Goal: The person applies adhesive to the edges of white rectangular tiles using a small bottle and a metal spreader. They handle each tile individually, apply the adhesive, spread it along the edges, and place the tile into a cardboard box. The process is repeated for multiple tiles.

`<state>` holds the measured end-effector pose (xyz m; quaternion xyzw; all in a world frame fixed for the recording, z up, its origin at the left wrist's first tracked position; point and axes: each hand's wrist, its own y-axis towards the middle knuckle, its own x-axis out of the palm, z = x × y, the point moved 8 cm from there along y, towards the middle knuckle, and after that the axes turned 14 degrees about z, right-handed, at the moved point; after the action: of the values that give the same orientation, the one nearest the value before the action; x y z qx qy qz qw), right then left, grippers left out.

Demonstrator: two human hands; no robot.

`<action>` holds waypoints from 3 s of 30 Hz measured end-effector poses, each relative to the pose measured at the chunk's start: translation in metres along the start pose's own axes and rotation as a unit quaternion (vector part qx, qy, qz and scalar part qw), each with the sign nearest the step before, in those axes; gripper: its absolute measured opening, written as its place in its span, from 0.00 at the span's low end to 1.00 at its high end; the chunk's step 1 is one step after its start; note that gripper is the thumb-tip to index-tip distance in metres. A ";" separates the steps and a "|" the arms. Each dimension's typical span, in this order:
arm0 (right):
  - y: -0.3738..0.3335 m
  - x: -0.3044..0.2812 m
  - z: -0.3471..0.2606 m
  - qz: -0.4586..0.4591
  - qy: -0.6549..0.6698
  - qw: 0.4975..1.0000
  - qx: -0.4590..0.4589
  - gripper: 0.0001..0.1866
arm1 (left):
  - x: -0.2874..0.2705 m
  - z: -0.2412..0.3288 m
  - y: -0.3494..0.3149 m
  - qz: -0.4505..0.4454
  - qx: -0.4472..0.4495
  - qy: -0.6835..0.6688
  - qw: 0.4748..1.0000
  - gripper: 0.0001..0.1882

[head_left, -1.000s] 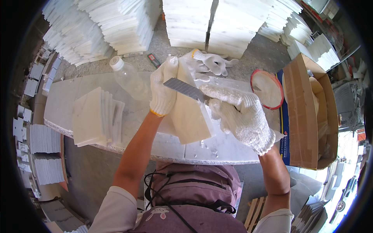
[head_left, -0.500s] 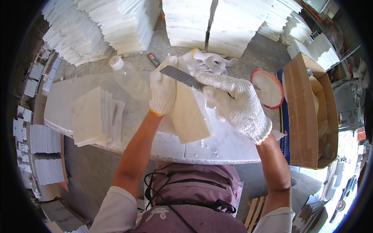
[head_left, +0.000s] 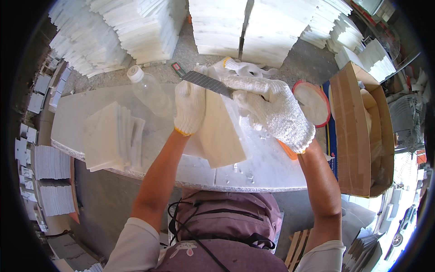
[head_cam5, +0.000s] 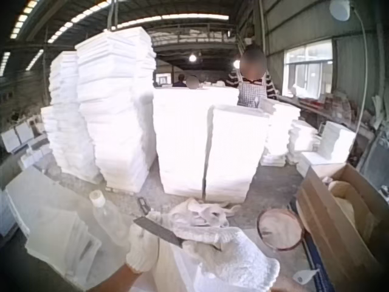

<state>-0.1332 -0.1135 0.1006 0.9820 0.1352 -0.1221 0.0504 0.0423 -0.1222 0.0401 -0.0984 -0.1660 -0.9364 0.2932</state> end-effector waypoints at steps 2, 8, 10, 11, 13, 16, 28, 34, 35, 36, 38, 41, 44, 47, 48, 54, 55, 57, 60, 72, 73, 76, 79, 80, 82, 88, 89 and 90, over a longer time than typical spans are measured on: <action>-0.005 0.001 0.002 -0.007 0.026 1.000 0.013 0.15 | -0.004 0.003 -0.001 -0.025 0.011 0.051 0.998 0.14; -0.027 -0.001 0.000 -0.008 0.033 0.999 0.017 0.15 | -0.005 -0.011 0.010 -0.051 -0.001 0.118 0.992 0.12; -0.024 -0.002 -0.002 -0.017 0.022 1.000 0.012 0.15 | -0.004 -0.008 0.005 -0.039 -0.006 0.064 0.997 0.12; -0.019 -0.002 -0.002 -0.010 0.009 1.000 0.007 0.16 | -0.002 -0.007 0.003 -0.034 -0.008 0.037 0.999 0.12; -0.005 0.000 0.000 -0.001 -0.015 1.000 -0.002 0.16 | -0.003 -0.008 0.003 -0.017 0.009 -0.007 1.000 0.13; -0.001 0.005 0.002 -0.004 0.020 1.000 -0.005 0.16 | -0.002 -0.009 0.003 -0.002 -0.004 -0.044 0.999 0.15; -0.038 -0.005 -0.002 -0.005 0.046 0.998 -0.052 0.16 | 0.008 0.000 -0.001 -0.075 -0.041 0.028 0.996 0.19; -0.063 -0.003 -0.002 -0.036 0.092 0.993 0.063 0.16 | 0.005 0.001 -0.001 -0.055 -0.036 0.058 0.996 0.18; -0.063 -0.004 -0.003 -0.034 0.089 0.994 0.062 0.16 | 0.006 0.004 -0.001 -0.058 -0.013 0.060 0.996 0.18; -0.063 -0.005 -0.003 -0.033 0.086 0.994 0.061 0.17 | 0.008 0.007 -0.001 -0.060 0.011 0.063 0.996 0.18; -0.057 -0.006 -0.002 -0.027 0.066 0.995 0.075 0.17 | 0.008 0.012 -0.001 -0.062 0.047 0.071 0.994 0.19; -0.063 -0.006 0.000 -0.016 0.091 0.994 0.052 0.18 | 0.003 0.004 0.000 -0.044 0.038 0.079 0.995 0.19; -0.080 -0.007 0.003 -0.018 0.076 0.996 0.034 0.19 | 0.000 -0.010 0.002 -0.023 -0.036 0.083 0.996 0.19; -0.082 -0.008 0.001 -0.015 0.075 0.995 0.062 0.19 | -0.002 -0.009 0.003 -0.027 -0.032 0.096 0.994 0.19; -0.081 -0.008 0.000 -0.012 0.083 0.993 0.077 0.19 | -0.003 -0.010 0.004 -0.029 -0.013 0.091 0.995 0.19; -0.082 -0.013 0.004 0.038 0.064 0.996 0.046 0.18 | -0.003 -0.012 0.003 -0.009 -0.049 0.046 0.998 0.19; -0.087 -0.012 0.004 0.029 0.038 0.998 0.040 0.19 | -0.003 -0.016 0.004 -0.014 -0.060 0.043 0.997 0.19; -0.084 -0.011 0.002 0.030 0.066 0.996 0.043 0.18 | -0.004 -0.011 0.004 -0.012 -0.040 0.064 0.997 0.18; -0.083 -0.013 0.005 0.027 0.066 0.995 0.071 0.20 | 0.000 -0.007 0.002 -0.023 -0.043 0.054 0.997 0.19; -0.102 -0.031 0.040 0.134 0.283 0.945 0.099 0.26 | 0.007 -0.009 0.006 -0.059 0.002 0.115 0.992 0.19; -0.103 -0.038 0.036 0.160 0.286 0.941 0.080 0.29 | 0.010 -0.004 0.004 -0.058 0.023 0.148 0.987 0.20; -0.119 -0.054 0.060 0.175 0.358 0.912 0.101 0.36 | 0.026 0.005 -0.002 -0.097 0.108 0.183 0.972 0.18; -0.149 -0.056 0.106 0.186 0.441 0.861 0.170 0.33 | 0.033 -0.015 0.004 -0.158 0.114 0.313 0.930 0.19; -0.162 -0.053 0.122 0.180 0.469 0.843 0.195 0.31 | 0.039 -0.017 0.002 -0.179 0.117 0.345 0.914 0.19; -0.179 -0.048 0.141 0.183 0.496 0.818 0.229 0.26 | 0.046 -0.016 -0.002 -0.204 0.153 0.378 0.890 0.19; -0.181 -0.056 0.152 0.272 0.425 0.841 0.197 0.13 | 0.057 -0.024 -0.013 -0.279 0.255 0.474 0.795 0.13; -0.174 -0.051 0.143 0.211 0.434 0.851 0.209 0.13 | 0.052 -0.032 -0.018 -0.302 0.261 0.482 0.780 0.13; -0.167 -0.043 0.141 0.182 0.476 0.835 0.207 0.11 | 0.048 -0.037 -0.024 -0.325 0.266 0.490 0.764 0.12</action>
<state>-0.2517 0.0176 -0.0351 0.9134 -0.0674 0.3463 -0.2029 -0.0136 -0.1420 0.0137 0.5157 -0.2642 -0.8146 0.0275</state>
